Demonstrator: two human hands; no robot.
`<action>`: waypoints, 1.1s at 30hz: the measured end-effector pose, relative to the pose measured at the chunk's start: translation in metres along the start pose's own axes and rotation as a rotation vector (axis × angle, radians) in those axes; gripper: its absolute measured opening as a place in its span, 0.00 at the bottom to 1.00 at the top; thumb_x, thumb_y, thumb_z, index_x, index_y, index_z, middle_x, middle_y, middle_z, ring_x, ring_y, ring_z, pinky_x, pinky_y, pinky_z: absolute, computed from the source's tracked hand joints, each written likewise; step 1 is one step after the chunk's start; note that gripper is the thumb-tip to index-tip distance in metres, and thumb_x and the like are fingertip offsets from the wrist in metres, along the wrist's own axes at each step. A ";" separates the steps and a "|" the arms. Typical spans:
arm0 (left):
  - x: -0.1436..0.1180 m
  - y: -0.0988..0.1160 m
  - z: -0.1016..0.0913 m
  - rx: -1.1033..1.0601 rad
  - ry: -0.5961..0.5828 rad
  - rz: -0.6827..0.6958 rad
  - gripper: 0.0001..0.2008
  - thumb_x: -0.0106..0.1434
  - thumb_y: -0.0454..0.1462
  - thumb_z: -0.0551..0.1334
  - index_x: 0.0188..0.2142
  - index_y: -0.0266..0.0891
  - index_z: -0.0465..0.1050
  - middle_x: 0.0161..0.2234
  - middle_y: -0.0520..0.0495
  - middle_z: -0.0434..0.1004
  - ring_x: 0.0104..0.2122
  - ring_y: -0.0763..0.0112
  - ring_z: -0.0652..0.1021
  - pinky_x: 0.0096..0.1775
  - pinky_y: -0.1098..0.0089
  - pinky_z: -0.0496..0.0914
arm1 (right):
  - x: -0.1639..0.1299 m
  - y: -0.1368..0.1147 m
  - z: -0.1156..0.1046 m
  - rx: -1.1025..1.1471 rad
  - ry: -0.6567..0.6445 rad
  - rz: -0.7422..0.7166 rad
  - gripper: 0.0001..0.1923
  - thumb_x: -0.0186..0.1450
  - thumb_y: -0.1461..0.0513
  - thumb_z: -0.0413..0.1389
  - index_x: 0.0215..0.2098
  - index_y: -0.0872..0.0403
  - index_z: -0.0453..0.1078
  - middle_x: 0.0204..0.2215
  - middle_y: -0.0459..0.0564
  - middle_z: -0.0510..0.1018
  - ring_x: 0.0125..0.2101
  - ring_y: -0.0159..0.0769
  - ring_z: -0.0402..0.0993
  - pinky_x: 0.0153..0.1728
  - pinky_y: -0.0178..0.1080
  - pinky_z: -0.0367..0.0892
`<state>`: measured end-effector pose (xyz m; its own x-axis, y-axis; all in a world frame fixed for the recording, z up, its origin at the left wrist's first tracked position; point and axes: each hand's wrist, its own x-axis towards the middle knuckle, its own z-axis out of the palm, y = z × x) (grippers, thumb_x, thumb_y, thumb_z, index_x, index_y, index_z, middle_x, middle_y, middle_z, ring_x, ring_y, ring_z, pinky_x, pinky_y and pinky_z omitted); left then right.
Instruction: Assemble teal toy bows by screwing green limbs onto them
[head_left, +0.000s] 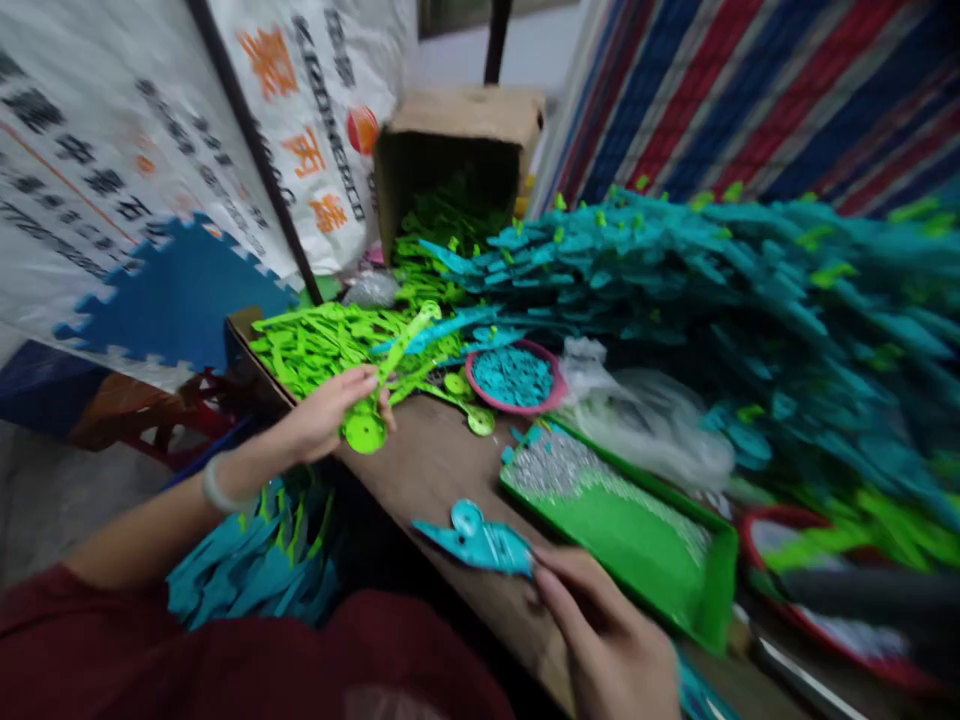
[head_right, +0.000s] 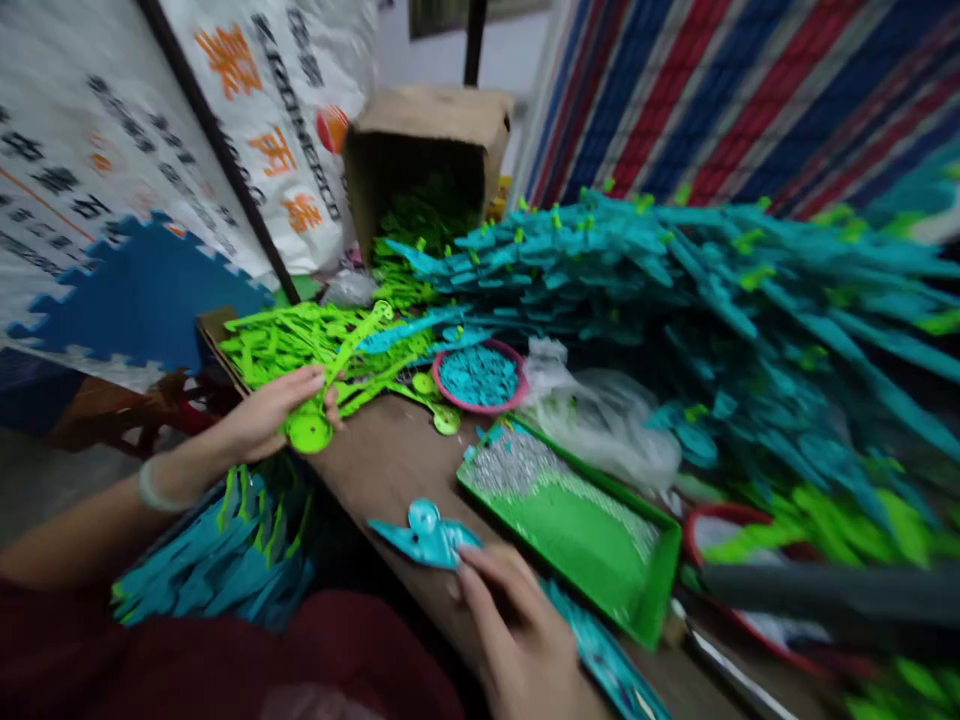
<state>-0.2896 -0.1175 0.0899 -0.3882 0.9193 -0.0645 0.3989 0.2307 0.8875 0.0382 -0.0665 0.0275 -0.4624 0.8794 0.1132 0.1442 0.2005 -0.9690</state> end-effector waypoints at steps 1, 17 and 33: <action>-0.024 0.001 0.034 -0.185 -0.083 -0.027 0.21 0.70 0.50 0.48 0.50 0.38 0.66 0.38 0.44 0.77 0.34 0.63 0.80 0.37 0.62 0.76 | 0.003 -0.011 0.009 0.104 -0.004 0.043 0.08 0.60 0.55 0.62 0.32 0.50 0.78 0.25 0.48 0.78 0.24 0.34 0.76 0.29 0.36 0.74; -0.125 0.000 0.167 -0.234 -0.423 0.076 0.28 0.71 0.43 0.54 0.68 0.42 0.54 0.67 0.45 0.58 0.66 0.57 0.60 0.67 0.60 0.53 | -0.046 0.005 0.022 0.534 0.010 0.249 0.13 0.61 0.56 0.61 0.25 0.54 0.66 0.29 0.43 0.67 0.23 0.25 0.65 0.24 0.31 0.64; -0.125 -0.003 0.174 -0.420 -0.283 -0.060 0.25 0.70 0.50 0.55 0.62 0.45 0.65 0.62 0.47 0.67 0.64 0.60 0.64 0.66 0.62 0.57 | -0.044 0.014 0.030 0.662 -0.039 0.253 0.13 0.62 0.55 0.60 0.26 0.54 0.65 0.32 0.44 0.64 0.24 0.25 0.63 0.23 0.32 0.63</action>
<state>-0.0973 -0.1776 0.0162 -0.1368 0.9720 -0.1909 -0.0080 0.1916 0.9814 0.0344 -0.1152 0.0029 -0.5180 0.8457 -0.1285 -0.3054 -0.3231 -0.8957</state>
